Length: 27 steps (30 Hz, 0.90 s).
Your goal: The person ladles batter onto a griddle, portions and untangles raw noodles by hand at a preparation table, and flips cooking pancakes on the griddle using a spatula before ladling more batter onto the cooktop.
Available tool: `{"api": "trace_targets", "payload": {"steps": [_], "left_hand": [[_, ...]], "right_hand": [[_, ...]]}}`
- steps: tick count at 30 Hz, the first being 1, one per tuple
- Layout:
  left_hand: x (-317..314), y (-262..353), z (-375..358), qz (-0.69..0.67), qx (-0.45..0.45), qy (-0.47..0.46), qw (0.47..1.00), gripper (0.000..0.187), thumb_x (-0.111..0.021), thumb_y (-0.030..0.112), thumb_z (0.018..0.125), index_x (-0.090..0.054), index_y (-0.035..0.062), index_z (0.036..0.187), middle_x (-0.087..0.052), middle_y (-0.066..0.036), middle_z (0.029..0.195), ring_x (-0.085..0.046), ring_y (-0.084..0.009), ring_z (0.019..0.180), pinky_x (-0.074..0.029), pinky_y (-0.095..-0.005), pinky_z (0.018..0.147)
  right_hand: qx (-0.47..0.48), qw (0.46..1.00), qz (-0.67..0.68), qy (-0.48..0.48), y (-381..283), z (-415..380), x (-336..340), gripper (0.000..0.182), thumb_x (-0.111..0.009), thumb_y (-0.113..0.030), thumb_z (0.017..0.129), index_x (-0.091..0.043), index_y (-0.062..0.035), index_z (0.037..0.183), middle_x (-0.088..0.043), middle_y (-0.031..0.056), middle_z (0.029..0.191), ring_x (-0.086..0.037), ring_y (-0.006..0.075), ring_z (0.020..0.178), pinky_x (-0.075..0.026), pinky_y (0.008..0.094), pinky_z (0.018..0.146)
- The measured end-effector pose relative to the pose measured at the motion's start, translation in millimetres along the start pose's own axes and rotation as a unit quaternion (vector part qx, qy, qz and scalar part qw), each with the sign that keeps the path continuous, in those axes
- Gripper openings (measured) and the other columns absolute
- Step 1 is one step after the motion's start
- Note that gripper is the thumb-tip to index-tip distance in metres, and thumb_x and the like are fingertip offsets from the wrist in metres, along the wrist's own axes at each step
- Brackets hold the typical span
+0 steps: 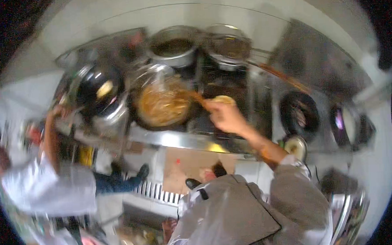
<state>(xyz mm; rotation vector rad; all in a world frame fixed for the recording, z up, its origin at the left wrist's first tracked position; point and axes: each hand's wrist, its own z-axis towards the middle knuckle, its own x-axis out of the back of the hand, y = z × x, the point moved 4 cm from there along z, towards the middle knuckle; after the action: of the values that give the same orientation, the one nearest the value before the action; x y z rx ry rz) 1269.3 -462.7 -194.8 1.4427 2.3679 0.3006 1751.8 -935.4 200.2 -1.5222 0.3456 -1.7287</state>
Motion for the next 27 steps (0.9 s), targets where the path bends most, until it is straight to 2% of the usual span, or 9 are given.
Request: {"api": "trace_targets", "payload": {"steps": [1,4,7,10,16,22,24,26,27], "left_hand": [[-3,-10,-10,-0.027,0.006,-0.003,1.000,0.057,-0.047,0.063,0.092,-0.056,0.0335,0.140,-0.068,-0.014,0.116,-0.066,-0.0382,0.106,-0.052,-0.0497,0.064],[-7,-39,-34,-0.095,0.015,-0.008,0.995,0.058,-0.047,0.063,0.092,-0.055,0.0338,0.141,-0.068,-0.014,0.117,-0.066,-0.0387,0.106,-0.052,-0.0503,0.064],[-21,-57,-56,-0.143,0.027,-0.005,0.989,0.059,-0.046,0.064,0.092,-0.055,0.0342,0.141,-0.068,-0.014,0.117,-0.066,-0.0392,0.106,-0.052,-0.0508,0.063],[-26,-76,-65,-0.183,0.032,-0.010,0.983,0.059,-0.046,0.065,0.092,-0.054,0.0346,0.142,-0.068,-0.014,0.117,-0.066,-0.0397,0.106,-0.052,-0.0514,0.063],[-38,-110,-84,-0.246,0.047,-0.025,0.968,0.061,-0.045,0.067,0.091,-0.053,0.0353,0.143,-0.068,-0.014,0.118,-0.066,-0.0406,0.106,-0.051,-0.0526,0.063],[-44,-114,-88,-0.319,0.069,-0.117,0.938,0.063,-0.044,0.068,0.091,-0.052,0.0361,0.144,-0.068,-0.014,0.118,-0.066,-0.0416,0.106,-0.051,-0.0538,0.062],[-48,-106,-81,-0.221,0.061,-0.033,0.973,0.066,-0.043,0.072,0.089,-0.051,0.0366,0.145,-0.067,-0.014,0.121,-0.067,-0.0425,0.103,-0.051,-0.0554,0.062],[-38,-109,-80,-0.114,0.053,0.051,0.991,0.070,-0.042,0.075,0.088,-0.050,0.0372,0.145,-0.066,-0.015,0.124,-0.067,-0.0433,0.099,-0.050,-0.0570,0.063],[-43,-102,-80,-0.238,0.045,-0.091,0.966,0.070,-0.042,0.076,0.087,-0.051,0.0372,0.145,-0.067,-0.015,0.123,-0.068,-0.0435,0.097,-0.051,-0.0571,0.063]], "right_hand": [[0.051,0.998,-0.010,0.046,13,7,3,0.054,-0.056,0.000,0.081,-0.064,-0.0049,0.134,-0.067,0.0197,0.082,-0.065,0.0371,0.075,-0.051,0.0487,0.070],[-0.083,0.996,0.034,0.027,6,25,17,0.056,-0.060,-0.005,0.086,-0.056,-0.0062,0.142,-0.068,0.0301,0.102,-0.068,0.0474,0.092,-0.056,0.0472,0.083],[0.043,0.998,0.003,0.049,29,43,8,0.058,-0.062,-0.005,0.088,-0.053,-0.0063,0.145,-0.070,0.0257,0.083,-0.070,0.0401,0.069,-0.057,0.0441,0.067],[-0.165,0.952,0.220,-0.135,22,25,-18,0.056,-0.056,-0.001,0.095,-0.049,-0.0088,0.150,-0.048,-0.0006,0.071,-0.047,0.0089,0.042,-0.040,0.0272,0.036],[-0.280,0.829,0.429,-0.225,5,5,-15,0.053,-0.060,0.001,0.094,-0.049,-0.0054,0.145,-0.054,0.0019,0.075,-0.049,0.0097,0.043,-0.042,0.0286,0.035],[-0.231,0.900,0.276,-0.247,-25,-5,41,0.058,-0.061,-0.002,0.094,-0.048,-0.0060,0.150,-0.066,0.0090,0.079,-0.062,0.0201,0.054,-0.053,0.0349,0.048],[0.126,0.990,0.019,-0.061,-15,0,45,0.058,-0.065,0.000,0.090,-0.051,0.0007,0.146,-0.072,0.0176,0.099,-0.068,0.0208,0.066,-0.055,0.0325,0.065],[0.016,0.997,-0.001,-0.079,-33,2,50,0.056,-0.066,-0.001,0.089,-0.052,0.0036,0.142,-0.073,0.0207,0.106,-0.072,0.0244,0.080,-0.055,0.0337,0.080],[0.040,0.997,0.027,-0.052,-27,2,45,0.056,-0.066,-0.003,0.089,-0.054,-0.0003,0.143,-0.073,0.0221,0.105,-0.072,0.0329,0.087,-0.056,0.0389,0.084]]}}
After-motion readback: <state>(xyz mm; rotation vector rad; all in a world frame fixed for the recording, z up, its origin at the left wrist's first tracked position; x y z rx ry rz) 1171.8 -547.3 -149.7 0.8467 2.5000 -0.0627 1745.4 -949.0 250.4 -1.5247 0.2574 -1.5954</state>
